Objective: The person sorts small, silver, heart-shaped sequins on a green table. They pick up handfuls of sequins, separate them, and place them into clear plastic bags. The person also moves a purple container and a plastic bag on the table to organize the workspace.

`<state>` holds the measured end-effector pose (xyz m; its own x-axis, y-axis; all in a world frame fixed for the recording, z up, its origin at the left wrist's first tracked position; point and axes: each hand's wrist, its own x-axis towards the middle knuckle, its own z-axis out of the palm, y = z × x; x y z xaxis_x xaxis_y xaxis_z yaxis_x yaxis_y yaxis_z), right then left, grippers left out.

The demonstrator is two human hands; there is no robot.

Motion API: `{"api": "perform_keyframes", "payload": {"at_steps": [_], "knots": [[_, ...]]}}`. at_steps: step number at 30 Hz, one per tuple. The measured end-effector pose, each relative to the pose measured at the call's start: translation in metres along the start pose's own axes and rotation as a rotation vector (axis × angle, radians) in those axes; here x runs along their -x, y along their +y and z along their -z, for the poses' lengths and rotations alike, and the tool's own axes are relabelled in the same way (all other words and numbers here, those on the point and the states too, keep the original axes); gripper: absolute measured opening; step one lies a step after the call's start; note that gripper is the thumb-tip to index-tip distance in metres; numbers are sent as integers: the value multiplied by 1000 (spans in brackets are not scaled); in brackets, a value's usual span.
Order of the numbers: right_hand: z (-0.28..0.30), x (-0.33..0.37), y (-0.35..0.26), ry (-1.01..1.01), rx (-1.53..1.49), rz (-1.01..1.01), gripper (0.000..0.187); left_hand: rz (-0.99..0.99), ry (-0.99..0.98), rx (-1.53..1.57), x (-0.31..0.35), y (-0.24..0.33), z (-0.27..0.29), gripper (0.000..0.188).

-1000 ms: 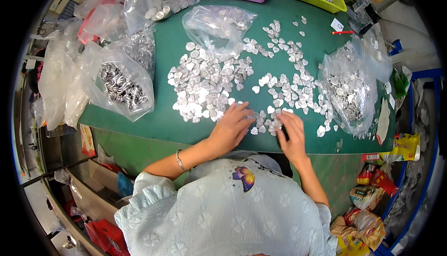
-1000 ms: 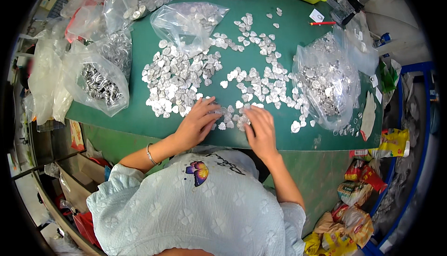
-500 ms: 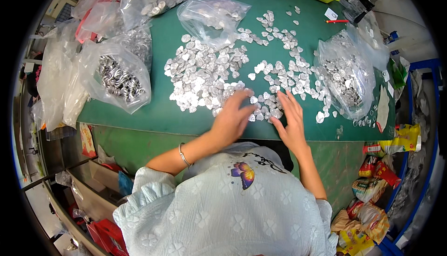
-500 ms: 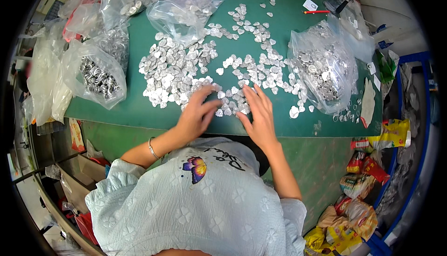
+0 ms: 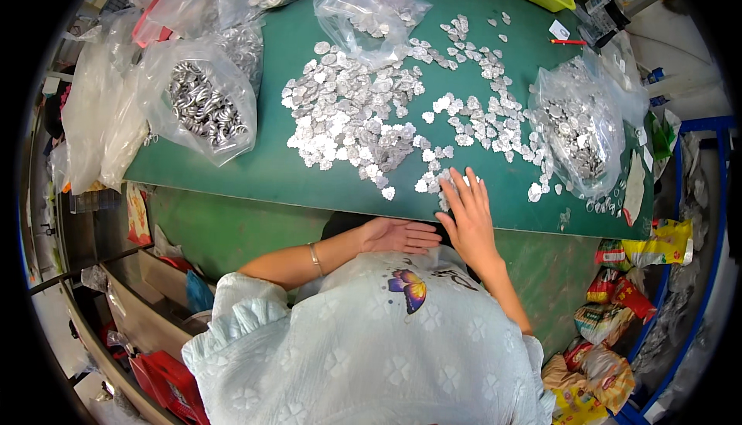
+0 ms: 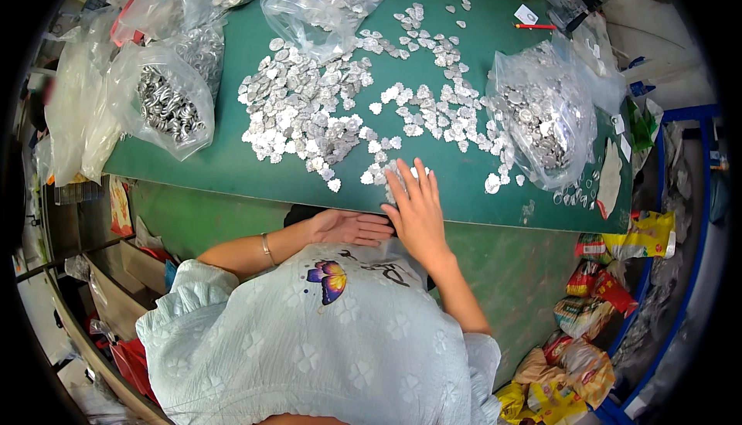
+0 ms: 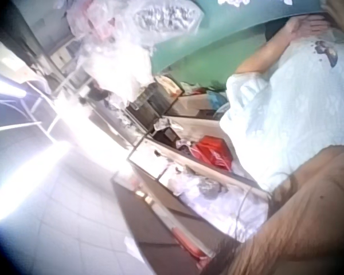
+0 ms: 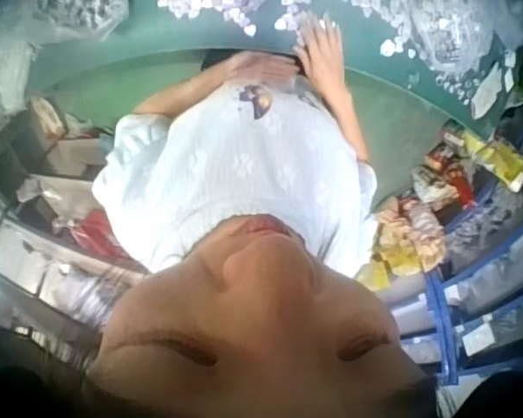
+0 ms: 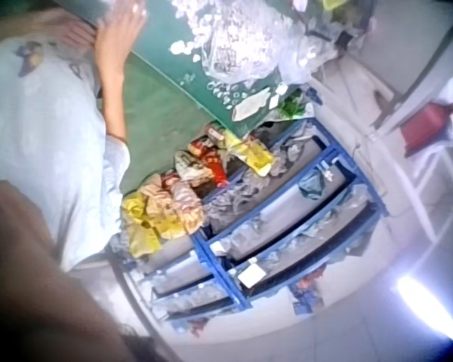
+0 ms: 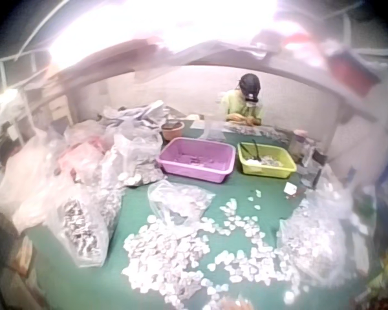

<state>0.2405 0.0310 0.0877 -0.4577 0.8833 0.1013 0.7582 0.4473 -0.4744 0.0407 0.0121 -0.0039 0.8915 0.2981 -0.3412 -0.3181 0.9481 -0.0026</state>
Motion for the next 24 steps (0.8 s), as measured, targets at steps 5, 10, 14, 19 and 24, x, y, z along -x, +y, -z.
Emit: {"api": "perform_keyframes", "payload": {"at_steps": [5,10,14,19,24], "knots": [[-6,18,-10,-61,-80,31,51,-67,-286,155,-17,-1,-1,60],[-11,31,-20,-110,-218,167,40,-186,-124,322,-5,-5,-2,48],[-15,29,-16,-120,-414,299,41,-146,93,252,-13,-7,33,44],[-2,-19,-28,37,-304,169,42,-15,140,120,1,-1,13,40],[-15,-13,-21,-106,-247,273,39,-153,63,222,11,-4,19,41]]}}
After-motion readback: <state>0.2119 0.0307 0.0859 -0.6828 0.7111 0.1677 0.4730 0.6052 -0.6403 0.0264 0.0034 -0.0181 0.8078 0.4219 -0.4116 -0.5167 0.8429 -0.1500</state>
